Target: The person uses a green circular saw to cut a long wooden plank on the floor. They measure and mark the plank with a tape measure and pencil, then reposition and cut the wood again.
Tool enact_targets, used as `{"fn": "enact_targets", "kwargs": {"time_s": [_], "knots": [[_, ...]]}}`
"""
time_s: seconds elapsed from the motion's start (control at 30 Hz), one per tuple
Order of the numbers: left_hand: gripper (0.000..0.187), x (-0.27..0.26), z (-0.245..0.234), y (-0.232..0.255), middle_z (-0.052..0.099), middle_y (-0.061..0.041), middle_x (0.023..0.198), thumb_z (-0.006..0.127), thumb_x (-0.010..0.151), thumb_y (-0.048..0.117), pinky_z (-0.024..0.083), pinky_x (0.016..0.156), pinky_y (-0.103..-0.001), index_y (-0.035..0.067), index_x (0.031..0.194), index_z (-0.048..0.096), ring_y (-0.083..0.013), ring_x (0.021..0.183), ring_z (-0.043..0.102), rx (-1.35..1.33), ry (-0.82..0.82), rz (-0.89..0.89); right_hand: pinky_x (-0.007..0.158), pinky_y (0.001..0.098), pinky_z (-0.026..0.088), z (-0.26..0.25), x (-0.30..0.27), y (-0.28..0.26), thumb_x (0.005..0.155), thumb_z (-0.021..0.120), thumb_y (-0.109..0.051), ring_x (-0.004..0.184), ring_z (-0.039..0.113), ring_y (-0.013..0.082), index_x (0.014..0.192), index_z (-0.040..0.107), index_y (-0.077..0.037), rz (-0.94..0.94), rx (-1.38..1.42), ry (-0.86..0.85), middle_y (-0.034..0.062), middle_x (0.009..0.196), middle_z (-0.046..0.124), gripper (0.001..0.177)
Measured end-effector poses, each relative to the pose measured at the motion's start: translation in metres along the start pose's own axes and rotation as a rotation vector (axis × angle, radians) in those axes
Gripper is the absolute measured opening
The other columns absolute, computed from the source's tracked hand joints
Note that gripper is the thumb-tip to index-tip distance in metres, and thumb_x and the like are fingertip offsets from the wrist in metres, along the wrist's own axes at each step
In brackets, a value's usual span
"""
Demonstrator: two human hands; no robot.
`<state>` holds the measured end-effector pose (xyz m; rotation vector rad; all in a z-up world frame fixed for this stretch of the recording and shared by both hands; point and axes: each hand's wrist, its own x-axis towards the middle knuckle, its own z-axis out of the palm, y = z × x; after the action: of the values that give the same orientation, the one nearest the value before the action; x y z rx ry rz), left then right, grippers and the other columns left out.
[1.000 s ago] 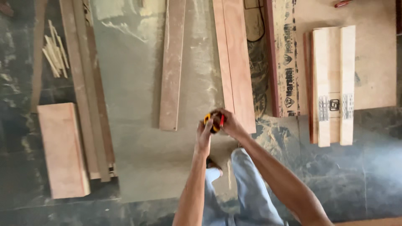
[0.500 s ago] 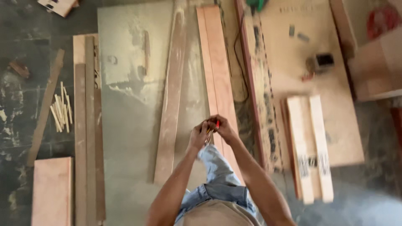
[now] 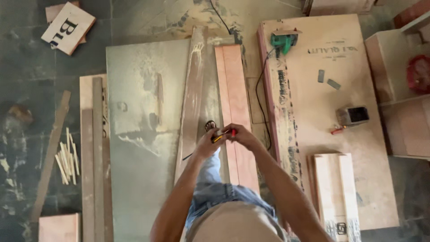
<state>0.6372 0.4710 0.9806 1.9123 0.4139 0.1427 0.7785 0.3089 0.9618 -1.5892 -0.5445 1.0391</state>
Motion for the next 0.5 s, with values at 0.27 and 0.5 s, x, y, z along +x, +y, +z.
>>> {"fn": "enact_targets", "kwargs": {"time_s": [0.27,0.5], "knots": [[0.048,0.24,-0.015,0.059,0.074,-0.018,0.103,0.074,0.086,0.044,0.057,0.087,-0.043,0.006,0.115,0.071,-0.0327,0.095,0.074,0.127,-0.265,-0.093,0.075,0.0254,0.056,-0.151,0.14,-0.072,0.092,0.071,-0.009,0.086,0.07,0.0098,0.108,0.072,-0.001,-0.091,-0.066,0.193,0.0047,0.093,0.074,0.018],[0.051,0.435,0.009,0.031,0.064,-0.021,0.121,0.069,0.09,0.05,0.054,0.095,-0.05,0.006,0.115,0.067,-0.0411,0.111,0.064,0.435,-0.27,-0.16,0.074,0.0261,0.05,-0.265,0.288,-0.074,0.091,0.071,-0.004,0.084,0.061,0.0105,0.106,0.072,-0.001,0.055,0.005,0.233,0.0042,0.092,0.071,0.015]]}}
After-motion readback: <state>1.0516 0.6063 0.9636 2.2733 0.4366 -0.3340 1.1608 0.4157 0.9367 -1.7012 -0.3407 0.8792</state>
